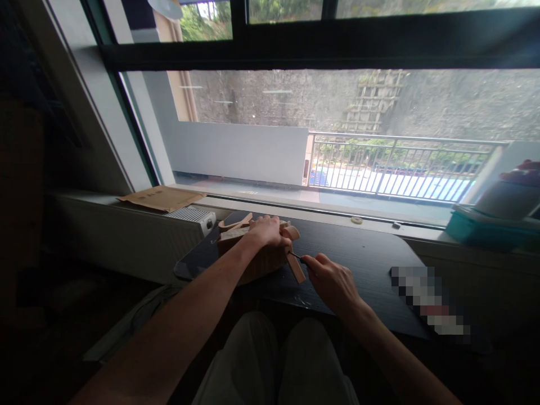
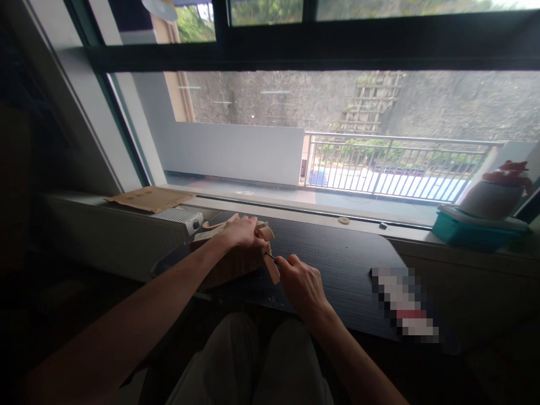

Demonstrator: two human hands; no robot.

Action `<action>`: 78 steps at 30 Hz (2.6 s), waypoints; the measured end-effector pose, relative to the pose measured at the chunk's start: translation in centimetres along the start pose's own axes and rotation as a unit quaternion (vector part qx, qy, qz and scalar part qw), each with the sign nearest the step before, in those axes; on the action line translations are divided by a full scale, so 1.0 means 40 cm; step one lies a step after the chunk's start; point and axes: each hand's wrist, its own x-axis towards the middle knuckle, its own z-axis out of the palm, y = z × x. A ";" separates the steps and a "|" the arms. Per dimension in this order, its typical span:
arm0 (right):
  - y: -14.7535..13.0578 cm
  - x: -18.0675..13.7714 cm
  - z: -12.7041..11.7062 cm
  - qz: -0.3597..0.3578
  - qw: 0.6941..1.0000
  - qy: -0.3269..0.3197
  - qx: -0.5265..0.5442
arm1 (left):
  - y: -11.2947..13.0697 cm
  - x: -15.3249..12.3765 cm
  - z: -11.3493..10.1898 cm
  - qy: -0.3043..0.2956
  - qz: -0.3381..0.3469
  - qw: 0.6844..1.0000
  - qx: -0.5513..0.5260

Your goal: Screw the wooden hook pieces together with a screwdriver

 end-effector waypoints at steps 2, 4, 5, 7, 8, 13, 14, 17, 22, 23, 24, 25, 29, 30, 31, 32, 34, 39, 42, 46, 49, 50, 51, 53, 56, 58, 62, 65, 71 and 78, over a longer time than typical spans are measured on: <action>0.000 0.000 0.005 -0.007 1.000 0.003 0.007 | 0.000 0.000 0.000 -0.001 0.003 1.000 0.000; 0.003 0.004 0.012 0.003 0.999 0.011 0.042 | 0.001 -0.001 -0.002 -0.001 0.004 1.000 -0.002; 0.005 0.006 0.016 0.010 0.998 0.016 0.068 | 0.001 -0.003 -0.004 -0.001 0.005 1.000 -0.003; 0.010 0.010 0.021 0.025 0.992 0.021 0.125 | 0.003 -0.007 -0.008 -0.001 0.004 1.000 -0.002; 0.012 0.012 0.022 0.034 0.988 0.018 0.152 | 0.004 -0.008 -0.009 -0.001 0.004 1.000 -0.001; 0.017 0.017 0.017 0.077 0.979 -0.009 0.188 | 0.003 -0.007 -0.008 0.002 0.007 1.000 0.002; 0.017 0.016 0.014 0.074 0.982 -0.007 0.172 | 0.002 -0.006 -0.007 0.001 0.006 1.000 0.002; 0.013 0.012 0.006 0.038 0.995 0.010 0.090 | 0.002 -0.004 -0.006 -0.001 0.003 1.000 -0.001; 0.002 0.003 0.004 -0.026 0.999 0.028 -0.018 | 0.005 -0.009 -0.012 -0.019 -0.007 1.000 0.000; 0.000 0.003 0.007 -0.030 0.999 0.028 -0.016 | 0.006 -0.010 -0.013 -0.018 -0.007 1.000 0.001; -0.001 0.003 0.010 -0.029 0.999 0.027 -0.006 | 0.006 -0.011 -0.013 -0.015 -0.007 1.000 0.001; -0.002 0.004 0.013 -0.026 0.999 0.027 0.011 | 0.007 -0.011 -0.013 -0.012 -0.006 1.000 0.002; 0.008 0.012 0.025 0.010 0.992 0.028 0.119 | 0.007 -0.010 -0.013 -0.010 -0.003 1.000 0.000; 0.012 0.014 0.026 0.024 0.988 0.024 0.151 | 0.007 -0.009 -0.013 -0.012 -0.004 1.000 0.000; 0.016 0.017 0.028 0.038 0.983 0.018 0.180 | 0.007 -0.009 -0.013 -0.013 -0.005 1.000 0.000; 0.019 0.018 0.028 0.052 0.978 0.011 0.204 | 0.006 -0.009 -0.013 -0.013 -0.006 1.000 0.000; 0.024 0.020 0.028 0.070 0.972 0.002 0.226 | 0.007 -0.009 -0.014 -0.012 -0.008 1.000 0.000; 0.018 0.012 0.023 0.050 0.992 0.018 0.117 | 0.008 -0.013 -0.017 -0.009 -0.008 1.000 0.003; 0.010 0.004 0.019 -0.003 0.999 0.034 0.025 | 0.009 -0.014 -0.018 -0.013 -0.009 1.000 0.001; 0.000 0.000 0.020 -0.039 0.998 0.038 -0.017 | 0.007 -0.011 -0.014 -0.013 -0.009 1.000 0.000; 0.001 0.005 0.026 -0.025 0.999 0.034 0.027 | 0.006 -0.007 -0.008 -0.004 -0.003 1.000 0.001; 0.004 0.007 0.029 -0.015 0.998 0.036 0.053 | 0.006 -0.006 -0.007 -0.001 -0.001 1.000 0.001; 0.007 0.009 0.031 -0.003 0.996 0.038 0.084 | 0.006 -0.005 -0.005 0.000 0.000 1.000 0.002; 0.015 0.014 0.037 0.028 0.987 0.035 0.156 | 0.006 -0.004 -0.004 -0.001 -0.001 1.000 0.001; 0.026 0.022 0.041 0.074 0.965 0.010 0.250 | 0.006 -0.004 -0.005 -0.003 -0.004 1.000 -0.002; 0.029 0.025 0.040 0.091 0.958 -0.001 0.272 | 0.006 -0.005 -0.007 -0.005 -0.007 1.000 -0.003; 0.023 0.019 0.027 0.070 0.980 0.010 0.184 | 0.006 -0.008 -0.010 -0.015 -0.011 1.000 -0.004; 0.016 0.005 0.017 0.015 0.997 0.029 0.068 | 0.006 -0.007 -0.009 -0.013 -0.012 1.000 -0.001; 0.002 -0.004 0.017 -0.038 0.999 0.029 -0.001 | 0.004 -0.004 -0.007 -0.007 -0.001 1.000 0.000; 0.020 0.015 0.034 0.053 0.976 0.022 0.210 | 0.008 -0.011 -0.016 -0.020 -0.010 1.000 -0.007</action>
